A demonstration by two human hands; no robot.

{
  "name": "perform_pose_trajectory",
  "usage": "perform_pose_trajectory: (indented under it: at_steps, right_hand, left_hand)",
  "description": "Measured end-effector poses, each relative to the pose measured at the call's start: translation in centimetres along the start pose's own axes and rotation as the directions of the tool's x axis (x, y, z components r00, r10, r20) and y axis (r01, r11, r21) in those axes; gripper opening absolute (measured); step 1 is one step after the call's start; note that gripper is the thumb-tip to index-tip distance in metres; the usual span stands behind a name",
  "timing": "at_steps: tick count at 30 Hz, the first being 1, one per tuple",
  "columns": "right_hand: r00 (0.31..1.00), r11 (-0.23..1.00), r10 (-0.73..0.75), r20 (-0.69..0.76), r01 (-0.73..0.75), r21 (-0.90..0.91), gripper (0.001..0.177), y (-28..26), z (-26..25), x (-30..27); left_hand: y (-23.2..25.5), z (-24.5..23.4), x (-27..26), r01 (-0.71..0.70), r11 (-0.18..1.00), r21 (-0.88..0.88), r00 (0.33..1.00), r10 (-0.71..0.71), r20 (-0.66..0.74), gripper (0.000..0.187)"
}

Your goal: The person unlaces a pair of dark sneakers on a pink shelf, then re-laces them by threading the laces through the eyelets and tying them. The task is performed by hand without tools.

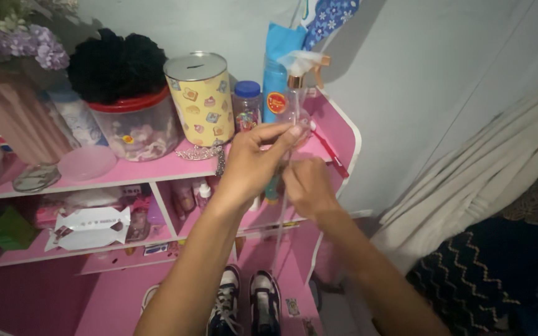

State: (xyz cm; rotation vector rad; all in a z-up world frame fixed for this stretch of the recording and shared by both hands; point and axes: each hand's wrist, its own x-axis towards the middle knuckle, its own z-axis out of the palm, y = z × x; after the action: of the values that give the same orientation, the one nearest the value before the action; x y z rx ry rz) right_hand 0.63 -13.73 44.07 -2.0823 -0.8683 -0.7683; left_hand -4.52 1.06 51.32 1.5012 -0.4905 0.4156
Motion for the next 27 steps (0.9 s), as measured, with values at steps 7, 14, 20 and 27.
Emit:
perform_pose_trajectory:
  at_steps: [7,14,20,27]
  right_hand:
    - [0.991,0.967,0.054,0.121,-0.082,0.243,0.04,-1.2,-1.3,0.8]
    - [0.894,0.883,-0.447,0.017,0.438,0.17,0.043,0.9,-1.5,0.9]
    - [0.797,0.763,0.181,0.576,-0.484,0.429,0.049,6.3,-2.8,-5.4]
    - [0.456,0.56,0.243,0.856,-0.787,0.26,0.044,19.5,12.0,-21.2]
  left_hand:
    - [0.3,-0.3,0.0,0.2,0.977,-0.08,0.98,-0.197,0.041,0.03]
    - [-2.0,-3.9,-4.2,0.094,0.954,0.283,0.992,-0.064,-0.113,0.025]
    - [-14.4,-6.6,-15.1,0.212,0.188,0.959,0.866,-0.49,-0.095,0.029]
    - [-38.7,-2.3,-23.5,0.393,0.312,0.865,0.725,-0.684,-0.083,0.025]
